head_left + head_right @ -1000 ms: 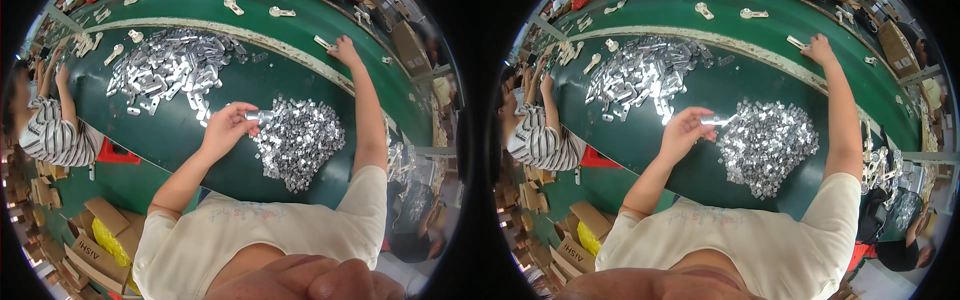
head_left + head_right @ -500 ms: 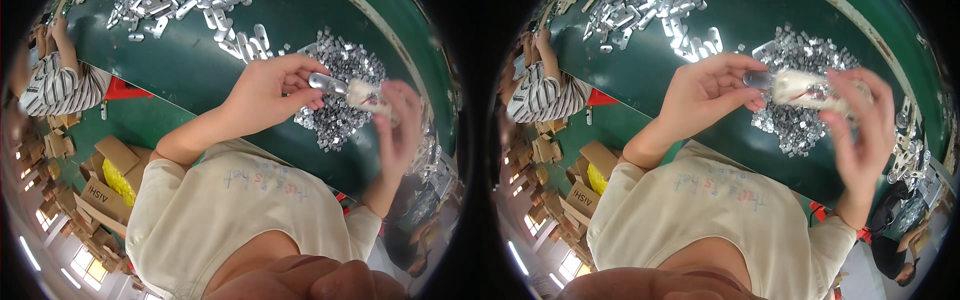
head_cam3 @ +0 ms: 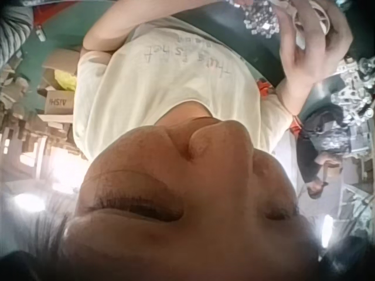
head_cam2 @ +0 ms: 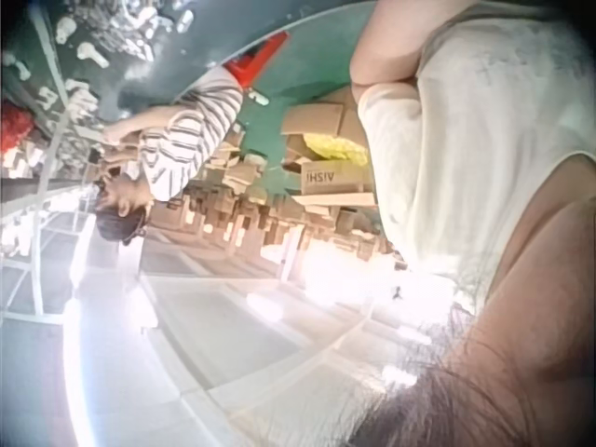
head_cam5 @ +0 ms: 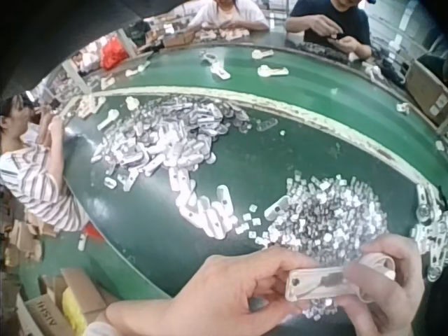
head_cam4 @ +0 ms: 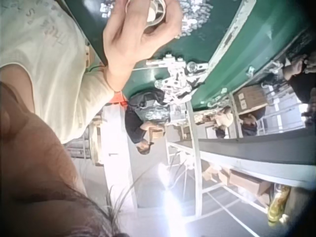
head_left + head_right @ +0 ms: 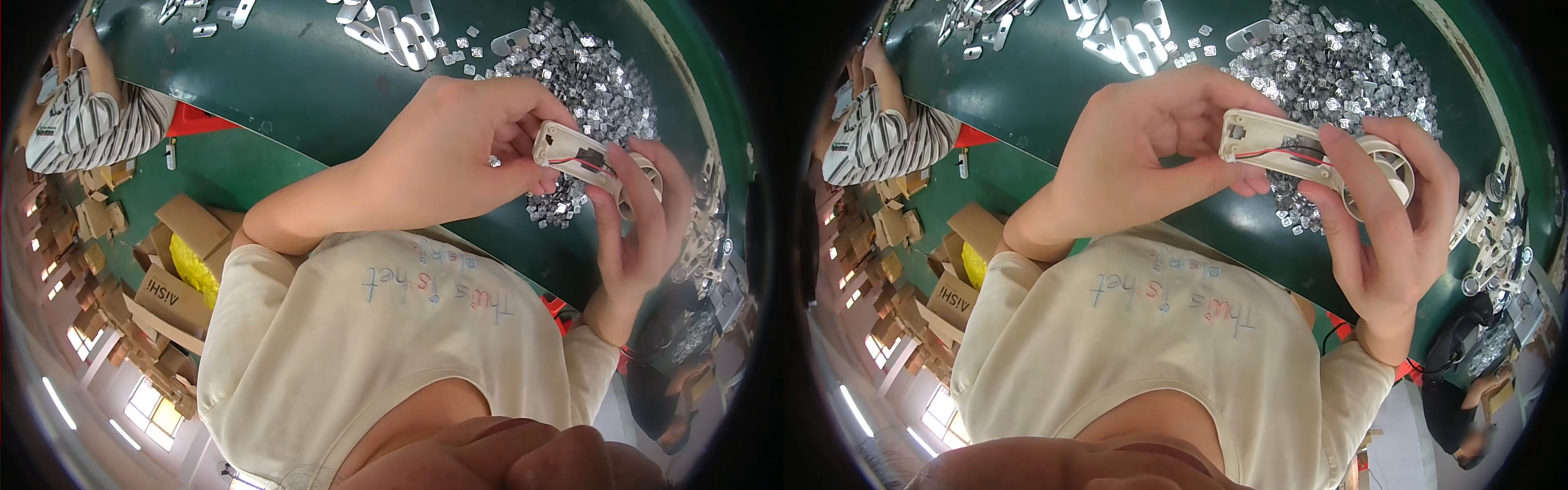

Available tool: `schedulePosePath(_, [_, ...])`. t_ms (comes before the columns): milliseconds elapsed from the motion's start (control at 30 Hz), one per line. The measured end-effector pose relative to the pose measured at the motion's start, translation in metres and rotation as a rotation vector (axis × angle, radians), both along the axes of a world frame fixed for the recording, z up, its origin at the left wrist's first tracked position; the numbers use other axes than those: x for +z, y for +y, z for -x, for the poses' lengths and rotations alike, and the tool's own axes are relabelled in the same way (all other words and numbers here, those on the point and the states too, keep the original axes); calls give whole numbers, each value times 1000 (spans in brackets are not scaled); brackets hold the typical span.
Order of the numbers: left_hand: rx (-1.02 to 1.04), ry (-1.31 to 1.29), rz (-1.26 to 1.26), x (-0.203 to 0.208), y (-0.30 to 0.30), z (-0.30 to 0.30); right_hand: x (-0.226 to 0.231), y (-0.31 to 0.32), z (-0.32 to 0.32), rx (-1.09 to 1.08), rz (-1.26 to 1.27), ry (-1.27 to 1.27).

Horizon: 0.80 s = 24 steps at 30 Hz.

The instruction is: Assembling small metal components into plastic parts on a factory conveyor belt.

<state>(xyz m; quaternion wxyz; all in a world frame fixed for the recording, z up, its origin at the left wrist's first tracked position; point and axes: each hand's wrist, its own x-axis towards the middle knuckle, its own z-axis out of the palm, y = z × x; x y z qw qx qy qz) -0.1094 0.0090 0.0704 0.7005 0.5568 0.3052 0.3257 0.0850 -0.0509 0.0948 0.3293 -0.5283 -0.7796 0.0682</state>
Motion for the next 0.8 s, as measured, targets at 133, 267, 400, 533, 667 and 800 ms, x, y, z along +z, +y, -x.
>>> schedulePosePath(133, [-31,61,12,3,0,1,1,1,-2,16,21,-12])
schedulePosePath(267, [-18,15,30,3,-1,0,1,-1,-2,-4,58,13])
schedulePosePath(400, [-19,23,46,4,-2,1,1,-1,-1,-16,60,11])
schedulePosePath(533, [-27,45,42,4,-2,3,1,-2,-2,-8,79,-3])
schedulePosePath(667, [11,-4,-5,3,-4,0,0,-2,0,-37,96,14])
schedulePosePath(800, [26,-24,172,-1,-3,-8,-12,-6,0,4,31,109])
